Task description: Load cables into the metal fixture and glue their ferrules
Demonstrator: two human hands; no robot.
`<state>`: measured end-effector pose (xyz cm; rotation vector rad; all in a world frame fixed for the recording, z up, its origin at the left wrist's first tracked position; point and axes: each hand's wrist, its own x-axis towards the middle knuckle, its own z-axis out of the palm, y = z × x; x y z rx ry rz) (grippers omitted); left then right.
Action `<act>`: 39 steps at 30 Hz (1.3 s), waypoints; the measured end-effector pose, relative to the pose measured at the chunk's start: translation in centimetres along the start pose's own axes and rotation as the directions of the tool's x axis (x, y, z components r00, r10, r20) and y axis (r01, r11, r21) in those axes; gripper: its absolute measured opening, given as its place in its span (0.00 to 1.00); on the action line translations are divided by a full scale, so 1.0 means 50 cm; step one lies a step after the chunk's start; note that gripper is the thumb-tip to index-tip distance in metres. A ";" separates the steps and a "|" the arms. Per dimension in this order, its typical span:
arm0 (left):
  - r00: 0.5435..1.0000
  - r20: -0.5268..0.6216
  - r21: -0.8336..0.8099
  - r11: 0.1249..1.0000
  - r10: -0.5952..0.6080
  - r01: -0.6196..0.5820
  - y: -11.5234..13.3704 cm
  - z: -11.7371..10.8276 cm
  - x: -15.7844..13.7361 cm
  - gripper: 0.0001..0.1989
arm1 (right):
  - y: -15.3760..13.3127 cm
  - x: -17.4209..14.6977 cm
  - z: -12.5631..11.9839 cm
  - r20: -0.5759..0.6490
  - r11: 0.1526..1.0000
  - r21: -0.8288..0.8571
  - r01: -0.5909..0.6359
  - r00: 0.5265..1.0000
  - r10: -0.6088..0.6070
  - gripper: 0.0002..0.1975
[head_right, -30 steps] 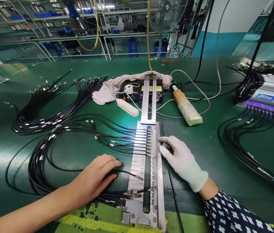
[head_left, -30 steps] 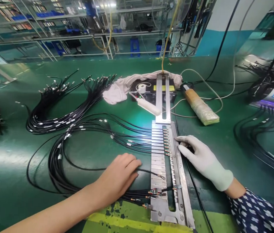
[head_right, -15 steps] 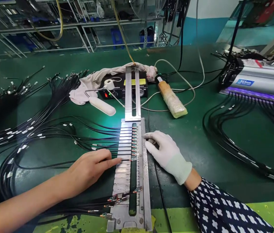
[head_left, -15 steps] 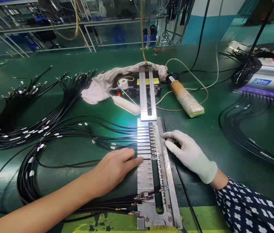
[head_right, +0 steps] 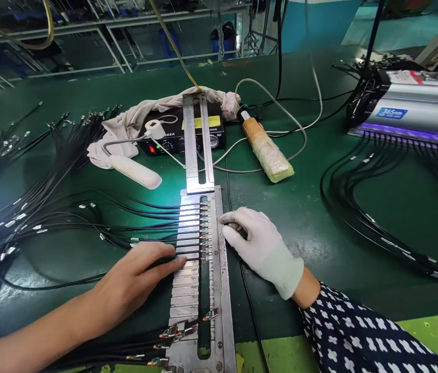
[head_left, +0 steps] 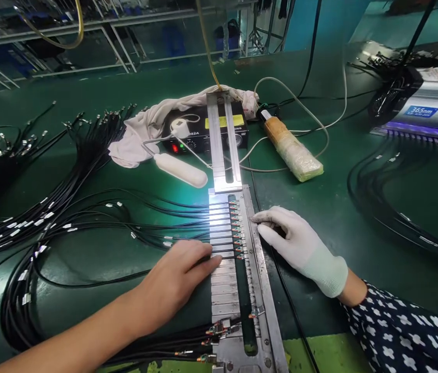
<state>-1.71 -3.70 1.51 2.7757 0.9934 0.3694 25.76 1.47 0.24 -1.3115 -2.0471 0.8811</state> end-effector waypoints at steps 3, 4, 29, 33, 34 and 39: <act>0.996 -0.022 0.006 0.996 -0.085 0.085 0.011 0.014 -0.021 0.20 | 0.000 0.001 -0.001 -0.002 1.000 0.008 -0.007 1.000 0.007 0.07; 0.994 -0.004 -0.006 0.994 -0.106 0.106 0.015 0.017 -0.025 0.22 | 0.000 0.001 -0.001 -0.006 1.000 0.009 -0.008 1.000 0.008 0.07; 0.775 0.371 -0.573 0.530 -0.512 0.625 0.074 -0.097 -0.176 0.04 | 0.006 -0.073 0.000 -0.011 0.997 0.036 -0.062 0.998 0.063 0.12; 0.776 0.366 -0.614 0.493 -0.514 0.616 0.062 -0.103 -0.170 0.08 | 0.003 -0.072 -0.001 -0.010 0.997 0.032 -0.065 0.998 0.065 0.11; 0.772 0.353 -0.613 0.492 -0.528 0.617 0.061 -0.106 -0.168 0.08 | 0.003 -0.071 -0.001 -0.008 0.997 0.033 -0.067 0.998 0.067 0.11; 0.751 0.222 -0.507 0.584 -0.622 0.634 0.066 -0.104 -0.148 0.08 | 0.001 -0.066 0.001 0.001 0.997 0.027 -0.076 0.997 0.076 0.10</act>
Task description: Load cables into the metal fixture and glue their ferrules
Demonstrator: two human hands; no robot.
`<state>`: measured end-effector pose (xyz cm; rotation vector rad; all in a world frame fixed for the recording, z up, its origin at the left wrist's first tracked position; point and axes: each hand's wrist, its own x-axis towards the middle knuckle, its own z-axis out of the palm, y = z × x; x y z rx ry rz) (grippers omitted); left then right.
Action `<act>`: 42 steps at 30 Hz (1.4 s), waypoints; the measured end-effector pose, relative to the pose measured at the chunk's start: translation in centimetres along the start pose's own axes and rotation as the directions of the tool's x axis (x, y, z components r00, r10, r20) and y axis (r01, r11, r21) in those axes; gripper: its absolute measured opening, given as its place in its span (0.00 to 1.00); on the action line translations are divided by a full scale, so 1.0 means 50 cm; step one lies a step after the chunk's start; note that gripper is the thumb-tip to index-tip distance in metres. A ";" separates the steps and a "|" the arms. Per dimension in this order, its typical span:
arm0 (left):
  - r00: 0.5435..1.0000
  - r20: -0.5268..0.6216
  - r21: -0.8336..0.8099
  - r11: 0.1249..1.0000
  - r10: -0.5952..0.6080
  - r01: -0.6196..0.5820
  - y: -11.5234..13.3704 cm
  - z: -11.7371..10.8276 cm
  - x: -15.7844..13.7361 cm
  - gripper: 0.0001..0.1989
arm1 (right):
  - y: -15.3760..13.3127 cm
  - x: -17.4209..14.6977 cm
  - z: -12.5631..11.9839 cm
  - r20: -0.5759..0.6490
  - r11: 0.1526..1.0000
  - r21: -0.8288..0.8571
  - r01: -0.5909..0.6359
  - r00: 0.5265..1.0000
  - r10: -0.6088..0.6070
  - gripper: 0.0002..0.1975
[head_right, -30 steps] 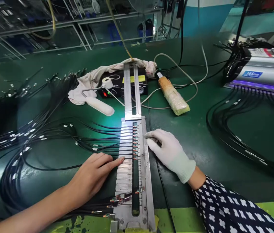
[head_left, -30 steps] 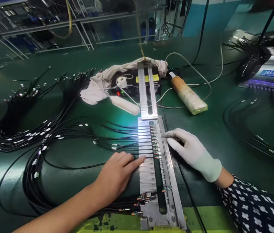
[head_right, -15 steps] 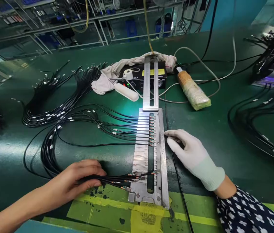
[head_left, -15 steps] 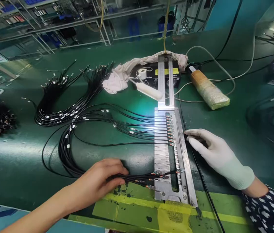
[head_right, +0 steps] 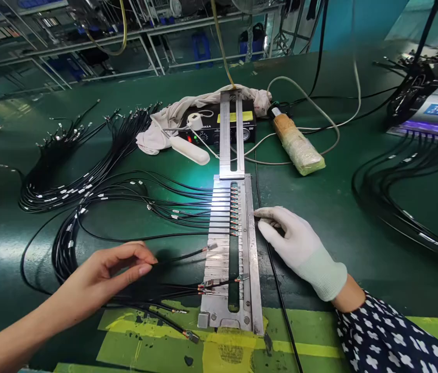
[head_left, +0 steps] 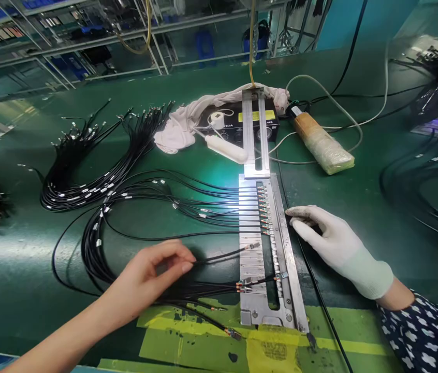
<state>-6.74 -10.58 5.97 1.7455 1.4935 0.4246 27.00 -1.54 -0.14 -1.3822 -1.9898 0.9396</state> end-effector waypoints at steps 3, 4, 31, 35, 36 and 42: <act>0.998 -0.021 0.135 0.989 0.064 -0.060 0.005 0.034 0.017 0.05 | 0.000 0.001 0.001 -0.004 1.000 -0.007 0.000 1.000 0.000 0.10; 0.996 -0.021 0.149 0.986 0.083 -0.079 0.006 0.049 0.023 0.07 | 0.000 0.001 0.001 -0.004 1.000 -0.010 0.003 1.000 -0.004 0.10; 0.831 0.177 0.446 0.710 0.527 -0.545 0.026 0.051 0.134 0.19 | -0.017 0.013 -0.013 0.057 0.996 0.086 -0.024 0.998 0.019 0.08; 0.838 0.193 0.458 0.708 0.511 -0.537 0.014 0.050 0.116 0.22 | -0.017 0.012 -0.016 0.052 0.996 0.093 -0.005 0.999 0.000 0.08; 0.838 0.198 0.457 0.709 0.508 -0.537 0.013 0.050 0.114 0.23 | -0.016 0.012 -0.016 0.050 0.996 0.093 0.000 0.999 -0.005 0.08; 0.840 0.212 0.460 0.707 0.500 -0.537 0.020 0.059 0.122 0.21 | -0.014 0.014 -0.014 0.040 0.998 0.070 0.008 0.999 -0.011 0.07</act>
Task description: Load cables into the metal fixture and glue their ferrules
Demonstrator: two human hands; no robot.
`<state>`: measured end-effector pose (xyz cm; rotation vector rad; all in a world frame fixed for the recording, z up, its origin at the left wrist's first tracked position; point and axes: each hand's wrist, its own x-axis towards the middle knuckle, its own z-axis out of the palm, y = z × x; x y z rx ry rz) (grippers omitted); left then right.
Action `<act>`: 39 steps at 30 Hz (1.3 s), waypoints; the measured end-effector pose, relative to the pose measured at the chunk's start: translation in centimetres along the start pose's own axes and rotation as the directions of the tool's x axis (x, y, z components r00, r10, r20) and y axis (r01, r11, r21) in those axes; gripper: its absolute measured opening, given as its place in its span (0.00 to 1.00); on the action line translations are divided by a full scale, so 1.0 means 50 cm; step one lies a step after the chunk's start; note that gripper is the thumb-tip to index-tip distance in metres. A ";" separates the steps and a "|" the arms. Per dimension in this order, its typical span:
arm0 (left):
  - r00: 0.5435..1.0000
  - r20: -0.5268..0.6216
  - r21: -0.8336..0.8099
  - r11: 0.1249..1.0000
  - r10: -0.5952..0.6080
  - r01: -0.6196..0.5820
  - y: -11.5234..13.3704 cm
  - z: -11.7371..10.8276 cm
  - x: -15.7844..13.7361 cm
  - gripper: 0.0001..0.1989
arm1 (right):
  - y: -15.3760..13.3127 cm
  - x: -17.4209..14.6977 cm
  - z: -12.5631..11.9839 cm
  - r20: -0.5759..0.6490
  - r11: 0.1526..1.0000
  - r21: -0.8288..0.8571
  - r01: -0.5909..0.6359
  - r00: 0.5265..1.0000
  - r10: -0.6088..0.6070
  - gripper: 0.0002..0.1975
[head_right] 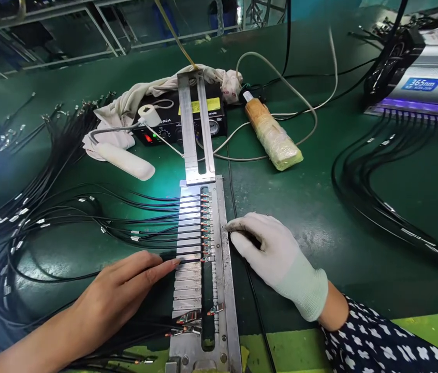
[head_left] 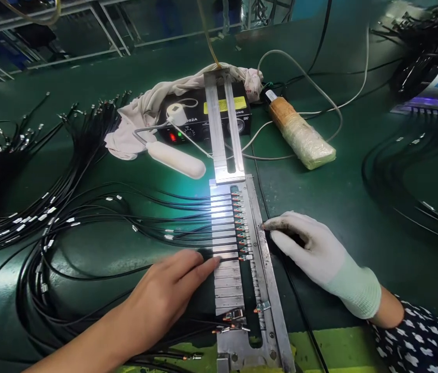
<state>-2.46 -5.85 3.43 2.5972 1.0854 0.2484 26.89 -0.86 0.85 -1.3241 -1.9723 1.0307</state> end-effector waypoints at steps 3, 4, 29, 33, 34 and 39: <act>1.000 0.009 -0.008 1.000 0.003 -0.003 0.001 0.003 0.007 0.21 | 0.002 0.002 0.002 0.005 1.000 -0.003 0.014 1.000 -0.014 0.07; 1.000 0.018 -0.018 1.000 0.007 -0.007 0.001 0.003 0.008 0.21 | 0.003 0.002 0.003 0.004 1.000 -0.010 0.020 1.000 -0.020 0.07; 0.989 0.053 -0.092 0.985 -0.140 0.145 0.035 0.007 -0.023 0.21 | 0.010 -0.013 0.006 -0.024 0.999 0.035 -0.007 1.000 0.008 0.07; 0.964 0.181 -0.322 0.915 -0.193 0.243 0.067 0.000 -0.058 0.15 | 0.008 -0.027 0.007 -0.029 1.000 0.009 0.007 1.000 -0.007 0.06; 0.961 0.187 -0.348 0.901 -0.206 0.261 0.071 0.001 -0.064 0.13 | 0.008 -0.028 0.008 -0.032 1.000 0.007 0.010 0.999 -0.010 0.06; 0.968 -0.038 -0.438 0.875 -0.248 0.206 0.061 0.006 -0.062 0.12 | 0.008 -0.024 0.011 -0.020 1.000 0.016 0.009 1.000 -0.008 0.07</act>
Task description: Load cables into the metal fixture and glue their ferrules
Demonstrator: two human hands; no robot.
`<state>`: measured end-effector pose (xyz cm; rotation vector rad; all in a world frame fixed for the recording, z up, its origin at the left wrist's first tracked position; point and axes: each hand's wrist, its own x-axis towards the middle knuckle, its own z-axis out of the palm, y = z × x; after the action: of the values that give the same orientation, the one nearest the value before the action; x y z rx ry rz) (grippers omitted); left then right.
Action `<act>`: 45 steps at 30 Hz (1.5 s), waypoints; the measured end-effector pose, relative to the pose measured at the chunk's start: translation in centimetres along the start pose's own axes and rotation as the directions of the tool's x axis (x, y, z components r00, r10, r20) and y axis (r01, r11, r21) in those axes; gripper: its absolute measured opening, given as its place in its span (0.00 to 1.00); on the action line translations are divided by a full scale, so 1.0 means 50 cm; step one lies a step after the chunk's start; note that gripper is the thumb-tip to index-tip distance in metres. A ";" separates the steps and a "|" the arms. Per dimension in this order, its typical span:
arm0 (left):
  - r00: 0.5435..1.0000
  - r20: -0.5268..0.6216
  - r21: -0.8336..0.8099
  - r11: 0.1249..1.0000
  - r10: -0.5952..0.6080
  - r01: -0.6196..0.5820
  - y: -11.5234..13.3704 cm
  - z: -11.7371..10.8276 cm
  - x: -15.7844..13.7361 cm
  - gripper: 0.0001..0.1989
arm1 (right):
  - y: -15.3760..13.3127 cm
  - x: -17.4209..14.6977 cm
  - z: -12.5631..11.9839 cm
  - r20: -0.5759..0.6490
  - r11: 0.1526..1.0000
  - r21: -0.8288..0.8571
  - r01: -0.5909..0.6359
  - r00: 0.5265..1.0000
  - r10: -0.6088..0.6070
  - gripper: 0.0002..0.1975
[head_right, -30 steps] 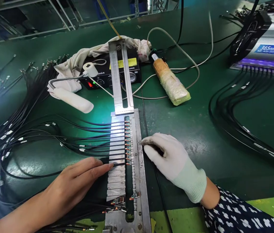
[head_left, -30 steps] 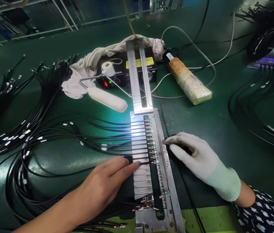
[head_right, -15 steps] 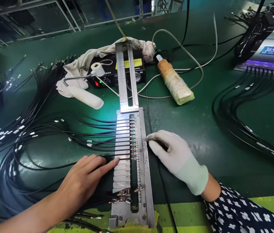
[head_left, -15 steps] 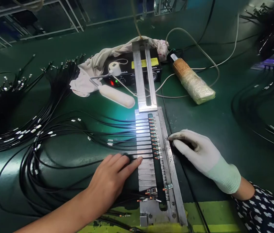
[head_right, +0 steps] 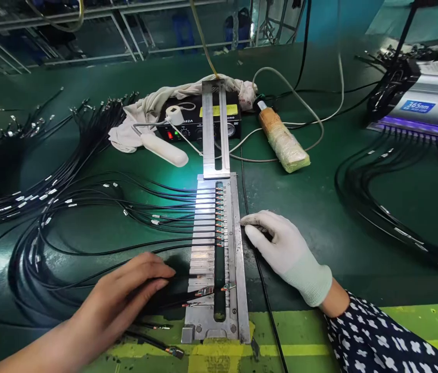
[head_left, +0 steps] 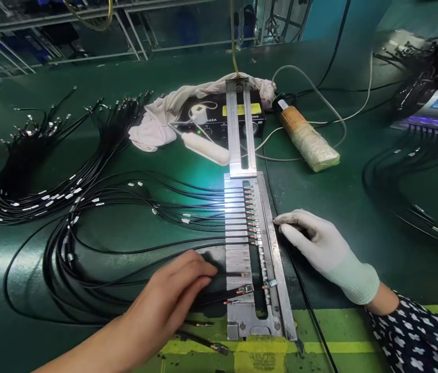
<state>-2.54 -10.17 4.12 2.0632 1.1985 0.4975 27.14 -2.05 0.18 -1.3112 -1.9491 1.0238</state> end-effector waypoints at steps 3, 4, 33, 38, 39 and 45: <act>0.996 -0.016 0.152 0.984 0.092 -0.089 -0.012 -0.008 0.024 0.18 | -0.004 0.004 -0.003 0.009 1.000 -0.003 -0.004 1.000 0.004 0.07; 0.993 0.025 0.205 0.972 0.114 -0.117 -0.016 -0.010 0.032 0.21 | -0.006 0.005 -0.004 0.014 1.000 -0.007 -0.010 1.000 0.010 0.07; 0.955 0.203 0.254 0.931 0.216 -0.264 -0.054 -0.010 0.082 0.23 | -0.009 0.010 0.000 -0.019 0.990 -0.126 0.056 0.998 -0.059 0.14; 0.989 0.060 0.413 0.899 0.135 -0.148 -0.044 0.016 0.045 0.27 | -0.027 -0.005 0.046 -0.080 0.941 -0.339 0.010 0.996 -0.040 0.30; 0.992 0.050 0.440 0.889 0.115 -0.125 -0.042 0.021 0.038 0.28 | -0.030 -0.006 0.053 -0.082 0.932 -0.363 0.010 0.996 -0.042 0.30; 0.987 0.101 0.384 0.910 0.124 -0.154 -0.050 0.030 0.038 0.29 | -0.027 0.006 0.060 -0.053 0.917 -0.397 0.049 0.996 -0.076 0.31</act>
<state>-2.16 -8.24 1.22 2.4971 1.1847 0.2549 23.99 -2.93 -0.32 -1.4600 -2.2058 0.5590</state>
